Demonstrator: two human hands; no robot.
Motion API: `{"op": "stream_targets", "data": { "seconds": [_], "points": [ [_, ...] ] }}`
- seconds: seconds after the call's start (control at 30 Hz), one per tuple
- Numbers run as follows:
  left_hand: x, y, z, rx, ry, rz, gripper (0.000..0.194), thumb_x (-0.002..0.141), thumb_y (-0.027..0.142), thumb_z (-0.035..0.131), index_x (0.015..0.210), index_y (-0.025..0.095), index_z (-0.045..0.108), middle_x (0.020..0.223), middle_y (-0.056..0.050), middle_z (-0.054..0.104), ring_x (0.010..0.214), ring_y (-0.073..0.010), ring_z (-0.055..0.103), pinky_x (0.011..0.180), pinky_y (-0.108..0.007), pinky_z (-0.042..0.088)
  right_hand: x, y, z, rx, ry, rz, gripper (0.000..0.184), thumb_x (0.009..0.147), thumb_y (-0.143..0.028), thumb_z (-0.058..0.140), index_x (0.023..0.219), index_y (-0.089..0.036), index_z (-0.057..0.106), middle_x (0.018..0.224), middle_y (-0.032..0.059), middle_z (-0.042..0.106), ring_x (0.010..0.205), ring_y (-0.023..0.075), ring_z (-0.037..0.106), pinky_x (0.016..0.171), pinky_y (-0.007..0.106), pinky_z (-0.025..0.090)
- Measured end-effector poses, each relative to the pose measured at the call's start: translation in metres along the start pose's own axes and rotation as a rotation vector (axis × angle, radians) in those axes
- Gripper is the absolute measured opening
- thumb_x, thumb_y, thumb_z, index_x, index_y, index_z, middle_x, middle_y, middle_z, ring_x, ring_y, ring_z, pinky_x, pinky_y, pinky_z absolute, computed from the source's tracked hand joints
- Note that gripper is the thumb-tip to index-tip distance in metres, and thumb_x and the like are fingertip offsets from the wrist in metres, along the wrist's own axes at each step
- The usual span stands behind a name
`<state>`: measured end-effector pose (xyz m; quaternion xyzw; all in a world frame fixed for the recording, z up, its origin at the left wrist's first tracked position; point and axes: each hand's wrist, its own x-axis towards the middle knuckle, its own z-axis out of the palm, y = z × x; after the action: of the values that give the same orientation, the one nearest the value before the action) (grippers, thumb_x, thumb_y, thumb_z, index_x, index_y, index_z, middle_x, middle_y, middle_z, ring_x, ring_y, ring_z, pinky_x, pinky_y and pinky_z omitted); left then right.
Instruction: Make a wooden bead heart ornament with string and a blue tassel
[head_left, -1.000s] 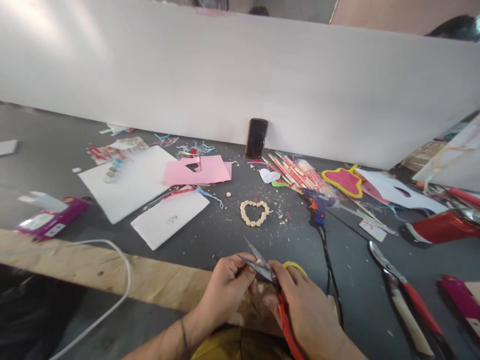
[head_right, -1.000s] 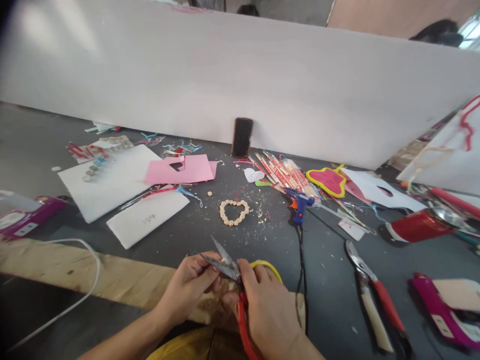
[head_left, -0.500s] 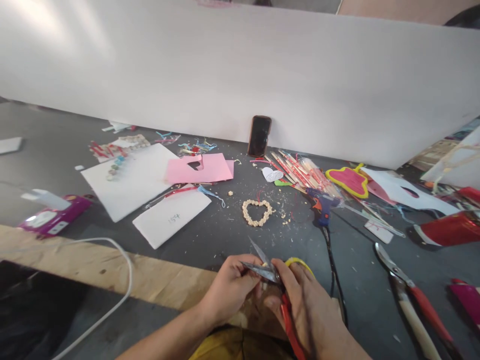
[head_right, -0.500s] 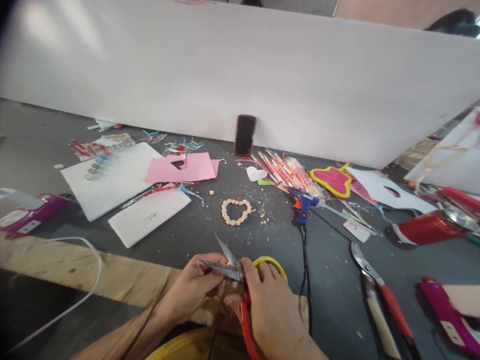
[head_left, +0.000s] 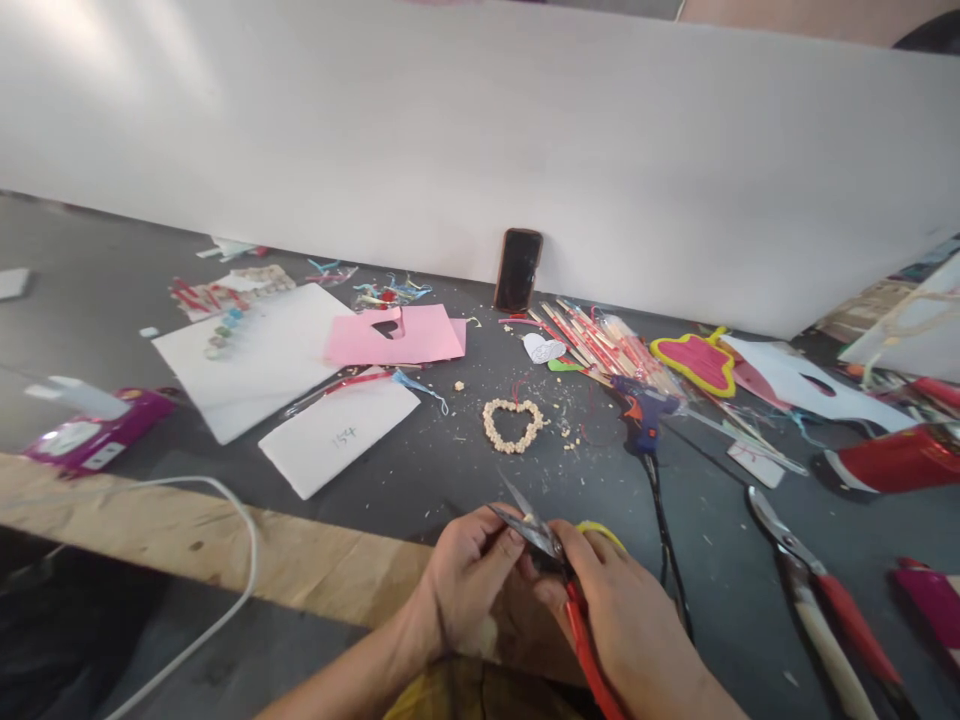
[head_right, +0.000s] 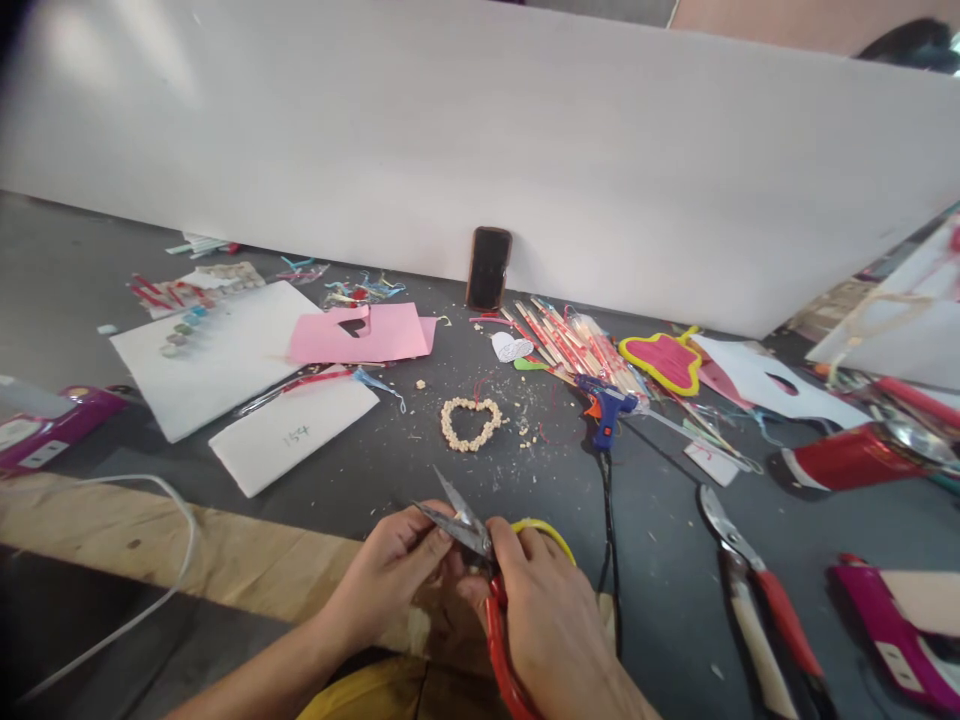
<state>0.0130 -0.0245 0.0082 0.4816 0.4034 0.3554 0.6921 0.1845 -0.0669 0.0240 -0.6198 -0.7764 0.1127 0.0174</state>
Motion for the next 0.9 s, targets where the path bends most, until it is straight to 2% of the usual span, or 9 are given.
{"op": "stream_targets", "data": {
  "seconds": [0.13,0.3,0.47,0.63,0.8,0.9],
  "points": [
    [-0.0013,0.0012,0.0009,-0.041,0.019,0.048,0.024,0.084,0.037,0.057,0.089,0.014,0.059,0.08,-0.005,0.067,0.072,-0.015,0.064,0.068,-0.023,0.048,-0.0022,0.0005,0.0021,0.024,0.032,0.025,0.039,0.088,-0.031,0.048,0.126,-0.022,0.049,0.107,0.0105,0.064,0.096,0.0275,0.062,0.077,0.04,0.051],
    [-0.0019,0.0008,-0.0009,0.149,0.081,0.132,0.023,0.089,0.029,0.049,0.081,0.014,0.064,0.074,-0.005,0.066,0.07,-0.015,0.063,0.067,-0.023,0.047,-0.0031,-0.0007,0.0033,0.011,0.139,-0.05,0.048,0.085,-0.037,0.053,0.129,-0.019,0.045,0.106,0.0118,0.063,0.098,0.0283,0.06,0.076,0.04,0.052],
    [-0.0017,0.0018,-0.0012,0.149,0.012,0.129,0.027,0.086,0.024,0.05,0.064,0.013,0.06,0.06,-0.003,0.059,0.06,-0.0127,0.056,0.062,-0.022,0.042,-0.0039,0.0006,0.0041,-0.058,0.222,-0.105,0.059,0.077,-0.038,0.062,0.13,-0.018,0.044,0.106,0.0127,0.06,0.101,0.0317,0.056,0.079,0.044,0.051],
    [-0.0006,-0.0004,0.0014,0.071,0.005,0.043,0.019,0.081,0.017,0.05,0.064,0.014,0.058,0.055,0.0,0.055,0.054,-0.0106,0.05,0.055,-0.021,0.038,-0.0045,0.001,0.0055,-0.068,0.182,-0.103,0.052,0.081,-0.036,0.059,0.127,-0.017,0.046,0.102,0.013,0.061,0.095,0.0296,0.059,0.076,0.041,0.051],
    [0.0027,-0.0021,0.0033,0.062,0.035,0.051,0.025,0.08,0.019,0.05,0.056,0.015,0.053,0.055,0.001,0.052,0.053,-0.0087,0.046,0.055,-0.02,0.035,-0.0017,-0.0009,0.005,-0.125,0.103,-0.038,0.04,0.083,-0.025,0.054,0.123,-0.018,0.05,0.098,0.0117,0.063,0.085,0.027,0.062,0.069,0.038,0.051],
    [0.0043,-0.0034,0.0037,0.055,0.039,0.033,0.023,0.08,0.019,0.05,0.057,0.015,0.053,0.053,0.003,0.05,0.051,-0.0082,0.044,0.054,-0.02,0.034,0.0009,-0.0028,0.003,-0.145,0.059,-0.043,0.038,0.081,-0.017,0.053,0.12,-0.017,0.052,0.097,0.0114,0.064,0.084,0.0265,0.062,0.07,0.037,0.051]
  ]
}}
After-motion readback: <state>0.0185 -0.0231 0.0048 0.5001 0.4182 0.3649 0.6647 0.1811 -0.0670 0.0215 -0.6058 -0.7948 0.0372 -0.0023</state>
